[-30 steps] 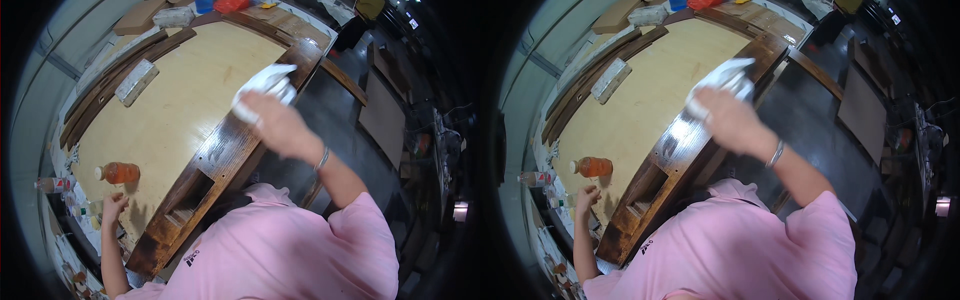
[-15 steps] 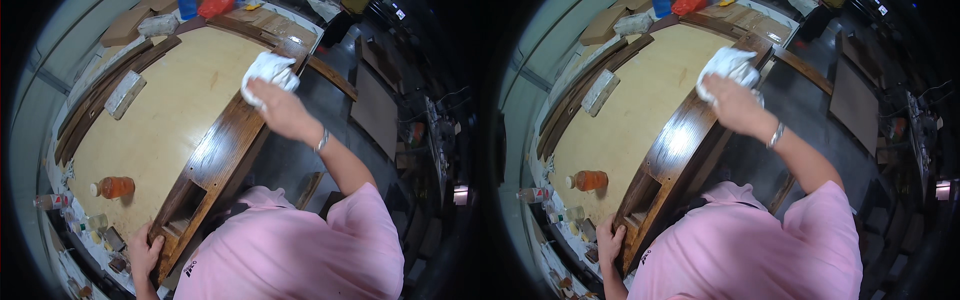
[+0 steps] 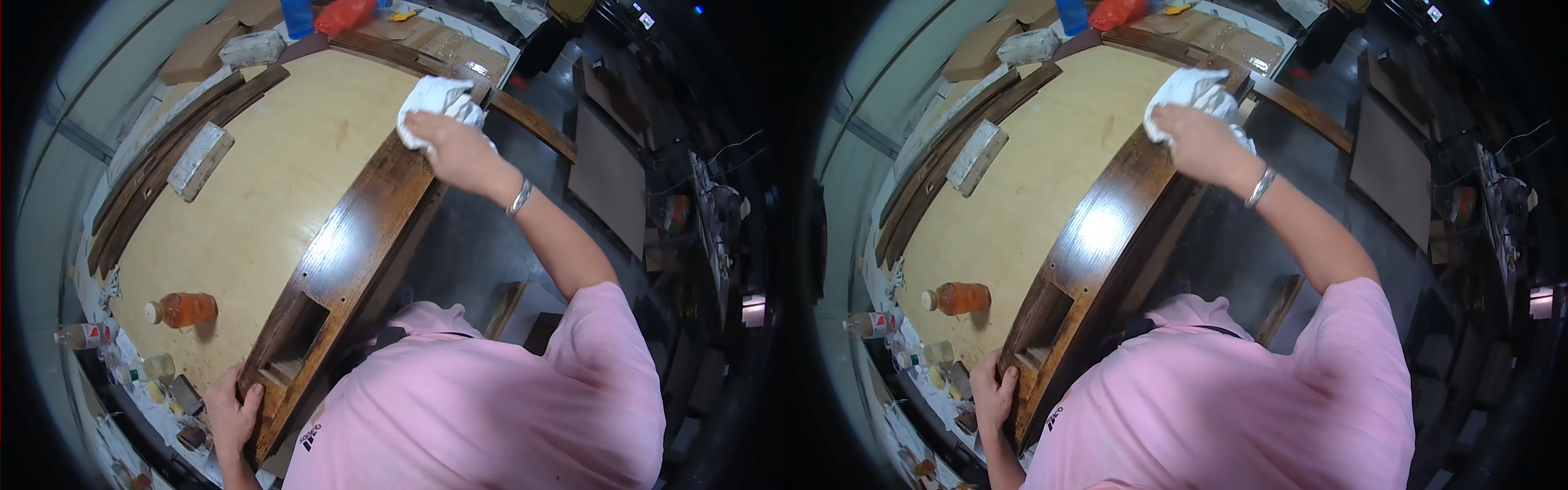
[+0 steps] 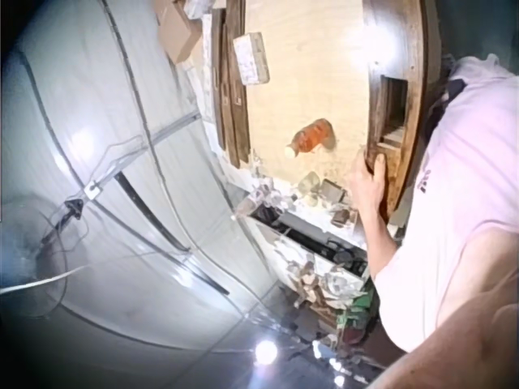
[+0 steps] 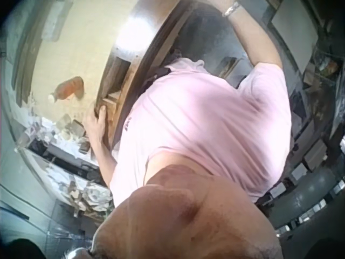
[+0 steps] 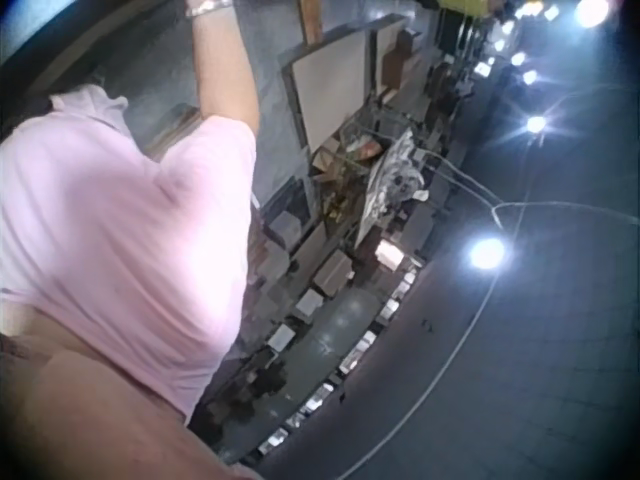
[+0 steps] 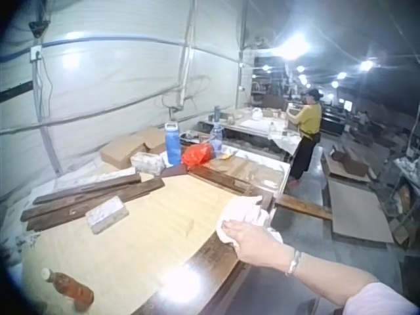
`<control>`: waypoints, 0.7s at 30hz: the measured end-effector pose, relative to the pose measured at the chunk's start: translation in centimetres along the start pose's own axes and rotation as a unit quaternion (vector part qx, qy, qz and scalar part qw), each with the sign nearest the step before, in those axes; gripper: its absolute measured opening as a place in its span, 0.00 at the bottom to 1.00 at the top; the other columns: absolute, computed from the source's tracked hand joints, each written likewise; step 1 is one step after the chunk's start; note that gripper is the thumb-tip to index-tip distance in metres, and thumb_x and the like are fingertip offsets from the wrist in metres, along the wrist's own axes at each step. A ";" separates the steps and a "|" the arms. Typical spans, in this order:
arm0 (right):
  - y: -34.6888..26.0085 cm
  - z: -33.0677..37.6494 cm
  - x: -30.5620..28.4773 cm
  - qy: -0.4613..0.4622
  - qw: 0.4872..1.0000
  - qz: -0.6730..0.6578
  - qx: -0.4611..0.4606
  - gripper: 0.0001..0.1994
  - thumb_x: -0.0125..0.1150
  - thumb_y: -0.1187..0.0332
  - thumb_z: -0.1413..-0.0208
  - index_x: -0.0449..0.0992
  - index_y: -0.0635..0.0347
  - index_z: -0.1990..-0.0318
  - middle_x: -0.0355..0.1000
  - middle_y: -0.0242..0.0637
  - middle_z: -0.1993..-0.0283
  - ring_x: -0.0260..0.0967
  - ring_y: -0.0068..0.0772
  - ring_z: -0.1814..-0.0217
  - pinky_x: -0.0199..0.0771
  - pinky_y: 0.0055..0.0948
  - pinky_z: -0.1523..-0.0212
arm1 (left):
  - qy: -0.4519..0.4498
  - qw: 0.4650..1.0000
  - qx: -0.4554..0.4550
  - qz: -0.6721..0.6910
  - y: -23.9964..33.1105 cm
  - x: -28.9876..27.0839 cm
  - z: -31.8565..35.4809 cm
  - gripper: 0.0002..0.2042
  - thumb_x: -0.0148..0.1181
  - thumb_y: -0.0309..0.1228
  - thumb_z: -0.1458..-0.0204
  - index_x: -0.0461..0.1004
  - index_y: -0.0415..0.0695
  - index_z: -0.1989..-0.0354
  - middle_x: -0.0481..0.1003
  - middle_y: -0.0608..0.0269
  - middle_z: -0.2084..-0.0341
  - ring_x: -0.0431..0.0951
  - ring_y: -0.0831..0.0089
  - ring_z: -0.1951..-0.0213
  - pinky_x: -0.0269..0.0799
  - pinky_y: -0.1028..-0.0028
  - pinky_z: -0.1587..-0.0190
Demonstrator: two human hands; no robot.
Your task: The person applies liquid from a bottle onto a cloth and wipes wooden boards. The person then rubs the wooden board with a small block and scrapes its edge with a small blade while wiping with the cloth.
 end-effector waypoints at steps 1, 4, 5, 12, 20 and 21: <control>-0.9 0.6 0.5 0.041 0.998 0.001 -0.038 0.26 0.52 0.81 0.48 0.75 0.64 0.38 0.70 0.51 0.31 0.65 0.46 0.27 0.63 0.38 0.26 | 0.003 1.000 0.003 -0.004 0.1 0.0 0.1 0.25 0.64 0.45 0.46 0.78 0.34 0.50 0.80 0.37 0.61 0.81 0.38 0.56 0.75 0.55 0.52; -1.3 0.5 0.7 -0.033 0.993 -0.012 -0.116 0.29 0.52 0.80 0.51 0.75 0.59 0.37 0.72 0.46 0.33 0.69 0.46 0.31 0.68 0.38 0.30 | 0.006 1.000 0.000 -0.005 0.3 0.0 0.2 0.24 0.64 0.44 0.46 0.78 0.34 0.50 0.80 0.37 0.62 0.81 0.39 0.56 0.75 0.55 0.52; -1.1 0.0 0.2 -0.049 0.993 -0.052 -0.096 0.29 0.52 0.80 0.51 0.75 0.56 0.37 0.72 0.44 0.33 0.70 0.45 0.32 0.68 0.38 0.30 | 0.009 1.000 0.002 0.000 0.4 0.0 0.2 0.24 0.64 0.43 0.46 0.78 0.35 0.50 0.80 0.38 0.62 0.81 0.39 0.56 0.75 0.55 0.53; -6.8 -1.6 -1.5 -0.124 0.989 0.051 -0.070 0.28 0.53 0.70 0.38 0.63 0.74 0.32 0.63 0.61 0.29 0.60 0.58 0.26 0.58 0.47 0.24 | 0.015 1.000 -0.010 -0.023 0.5 0.1 0.3 0.23 0.63 0.43 0.46 0.78 0.36 0.49 0.80 0.39 0.62 0.80 0.39 0.57 0.74 0.54 0.52; -2.2 1.6 4.5 0.024 0.970 0.121 -0.211 0.29 0.62 0.66 0.42 0.68 0.74 0.35 0.65 0.56 0.30 0.60 0.53 0.25 0.59 0.48 0.26 | 0.028 0.998 0.026 -0.041 0.6 0.2 0.2 0.24 0.59 0.45 0.43 0.78 0.35 0.50 0.80 0.39 0.64 0.81 0.41 0.58 0.75 0.58 0.53; 2.2 -0.4 3.4 0.069 0.944 0.245 -0.210 0.25 0.57 0.68 0.41 0.69 0.74 0.38 0.68 0.56 0.33 0.64 0.53 0.28 0.64 0.46 0.29 | 0.021 0.999 0.013 -0.027 0.6 0.2 0.2 0.24 0.59 0.45 0.43 0.78 0.35 0.50 0.80 0.39 0.64 0.81 0.41 0.58 0.75 0.58 0.53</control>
Point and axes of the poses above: each hand's wrist, its own z-axis away from the middle knuckle, its own x-axis out of the palm, y = z × x, the point moved 2 cm from there along -z, towards the middle knuckle
